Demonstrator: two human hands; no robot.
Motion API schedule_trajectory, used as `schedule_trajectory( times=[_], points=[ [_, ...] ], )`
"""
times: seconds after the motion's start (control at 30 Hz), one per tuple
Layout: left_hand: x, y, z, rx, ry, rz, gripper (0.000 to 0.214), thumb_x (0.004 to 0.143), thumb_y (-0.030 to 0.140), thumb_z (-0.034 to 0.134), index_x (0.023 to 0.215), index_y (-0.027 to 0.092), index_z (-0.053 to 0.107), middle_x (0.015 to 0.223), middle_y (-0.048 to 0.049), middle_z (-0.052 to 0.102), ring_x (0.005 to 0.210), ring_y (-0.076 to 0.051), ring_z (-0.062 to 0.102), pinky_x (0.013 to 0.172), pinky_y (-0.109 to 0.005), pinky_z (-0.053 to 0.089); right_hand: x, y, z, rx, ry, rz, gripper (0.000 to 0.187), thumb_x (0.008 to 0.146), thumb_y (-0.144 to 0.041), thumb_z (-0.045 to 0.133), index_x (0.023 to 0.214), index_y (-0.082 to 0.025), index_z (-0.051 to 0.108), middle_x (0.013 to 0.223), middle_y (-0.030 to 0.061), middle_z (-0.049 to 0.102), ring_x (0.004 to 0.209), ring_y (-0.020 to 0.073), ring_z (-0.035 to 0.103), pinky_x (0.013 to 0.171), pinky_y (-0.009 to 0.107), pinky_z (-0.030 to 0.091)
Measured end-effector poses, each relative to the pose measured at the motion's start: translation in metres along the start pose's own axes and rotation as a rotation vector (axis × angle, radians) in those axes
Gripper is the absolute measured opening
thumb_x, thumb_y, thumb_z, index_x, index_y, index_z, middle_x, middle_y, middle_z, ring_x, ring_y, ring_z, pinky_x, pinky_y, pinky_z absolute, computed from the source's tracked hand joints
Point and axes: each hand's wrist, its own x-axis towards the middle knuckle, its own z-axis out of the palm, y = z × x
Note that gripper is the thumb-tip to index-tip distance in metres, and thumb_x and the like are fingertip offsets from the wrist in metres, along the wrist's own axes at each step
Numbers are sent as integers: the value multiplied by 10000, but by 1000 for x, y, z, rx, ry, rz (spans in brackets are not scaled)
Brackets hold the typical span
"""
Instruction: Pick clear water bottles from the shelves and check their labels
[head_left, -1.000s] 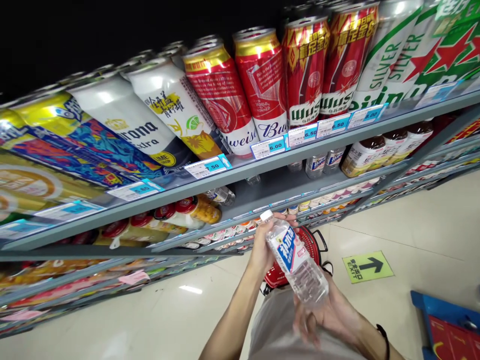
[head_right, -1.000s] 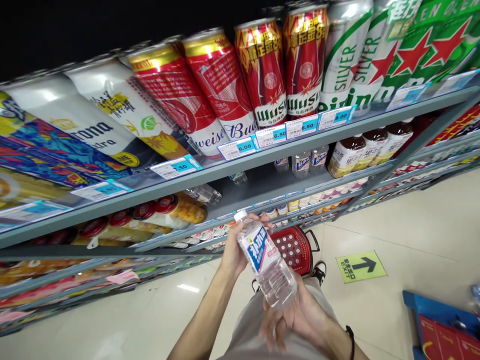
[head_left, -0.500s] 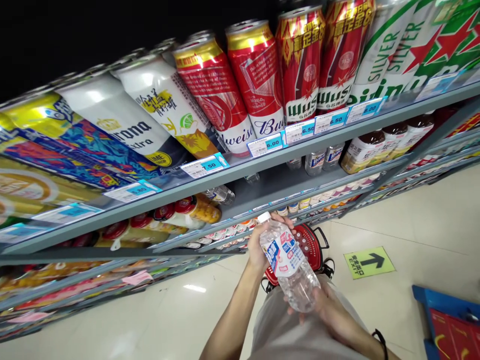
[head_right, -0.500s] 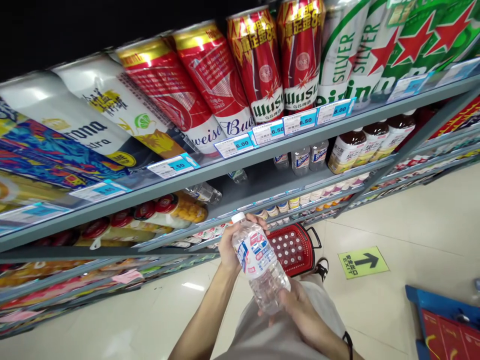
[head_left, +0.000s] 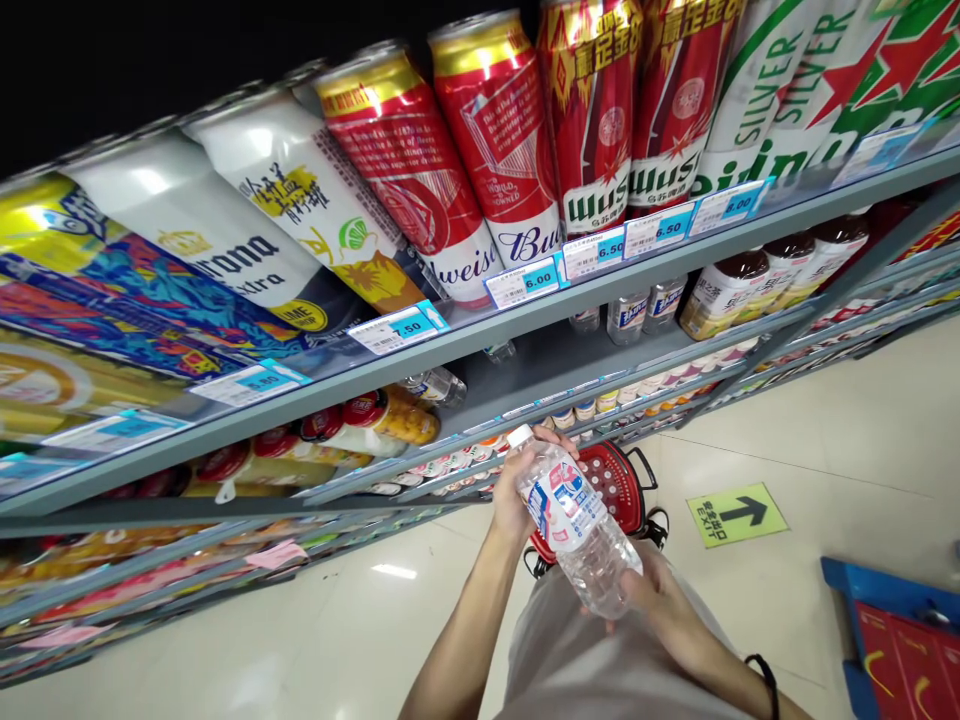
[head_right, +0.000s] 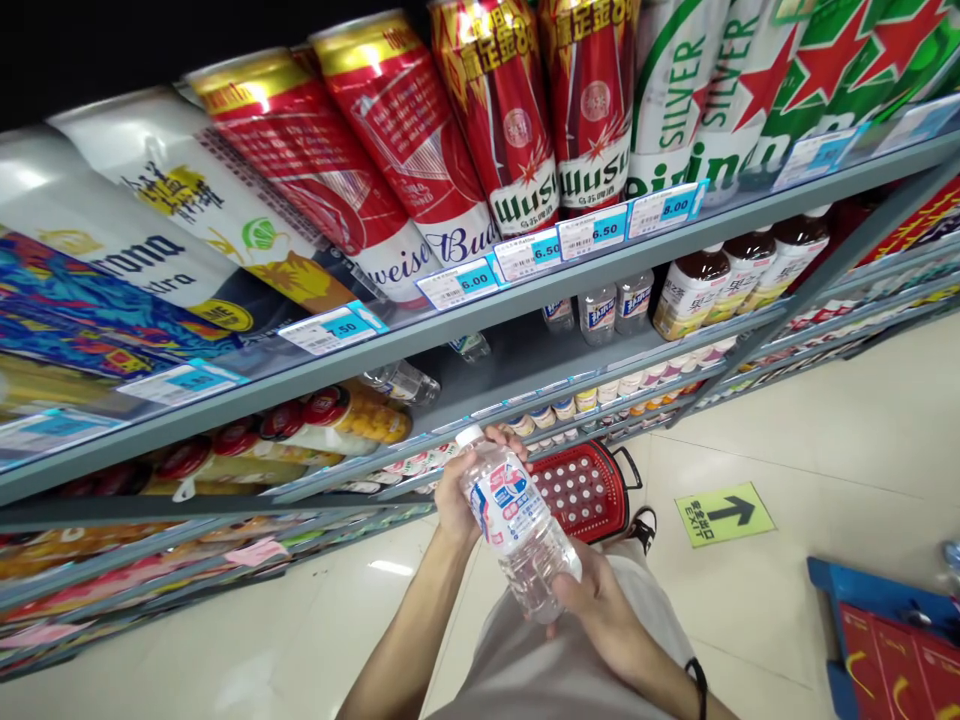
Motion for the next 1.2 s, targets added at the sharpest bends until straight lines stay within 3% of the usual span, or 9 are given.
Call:
schedule_trajectory(
  times=[0.13,0.23,0.4,0.53,0.67,0.8,1.0,1.07,1.2],
  points=[
    [1,0,-2,-29,-11,31,394,707,479,883,905,173,736,866,-52,667,845,-199,663,791,-309,600,-2,5,-4,-50,83,4,702,882,-744,743,1227,-135,695,970,125,750,746,196,714,603,264,569],
    [1,1,-4,-43,-65,28,389,711,478,888,908,174,746,858,-52,661,831,-195,659,773,-308,601,-6,6,-6,-152,147,-19,628,876,-717,766,1165,-163,704,1029,124,762,851,218,731,724,289,593],
    [2,2,-5,-29,-165,68,329,788,460,833,890,162,738,827,-67,684,790,-191,646,820,-342,598,-11,3,-12,-381,181,-27,521,837,-519,861,1190,-213,633,1039,84,785,901,221,750,774,286,595],
    [3,2,-7,-37,-146,70,298,801,447,823,844,169,723,805,-60,678,785,-192,645,859,-363,598,-12,-1,-18,-646,308,-131,554,811,-401,886,1257,-225,607,1059,57,793,934,204,762,812,271,608],
    [5,0,-13,-3,-58,58,320,779,469,833,845,176,723,838,-58,696,830,-202,683,834,-331,587,-8,-11,-19,-831,395,-325,555,836,-358,874,1301,-235,595,1112,40,787,950,171,767,827,229,623],
    [9,-6,-23,78,59,22,422,731,547,852,888,171,741,885,-80,753,836,-236,727,795,-330,583,-1,-24,-16,-971,510,-519,597,874,-327,845,1400,-209,590,1248,89,752,980,170,763,827,220,638],
    [12,-43,-24,-135,359,-198,384,713,495,822,858,144,762,882,-73,777,822,-207,740,805,-296,595,11,-38,-5,-1051,649,-843,696,849,-328,879,1443,-167,554,1252,137,705,1072,228,733,925,319,642],
    [8,-63,-23,-229,453,-259,320,746,468,801,836,168,734,831,-40,765,773,-191,733,785,-296,597,15,-44,5,-1082,679,-856,714,848,-352,876,1451,-175,539,1239,135,705,1117,249,726,957,348,634],
    [-3,-97,-28,-285,508,-367,333,814,526,755,855,198,713,843,-29,765,769,-219,735,777,-346,605,21,-58,22,-1145,671,-676,647,885,-408,824,1433,-211,542,1214,112,725,1073,254,737,916,373,632]
  ],
)
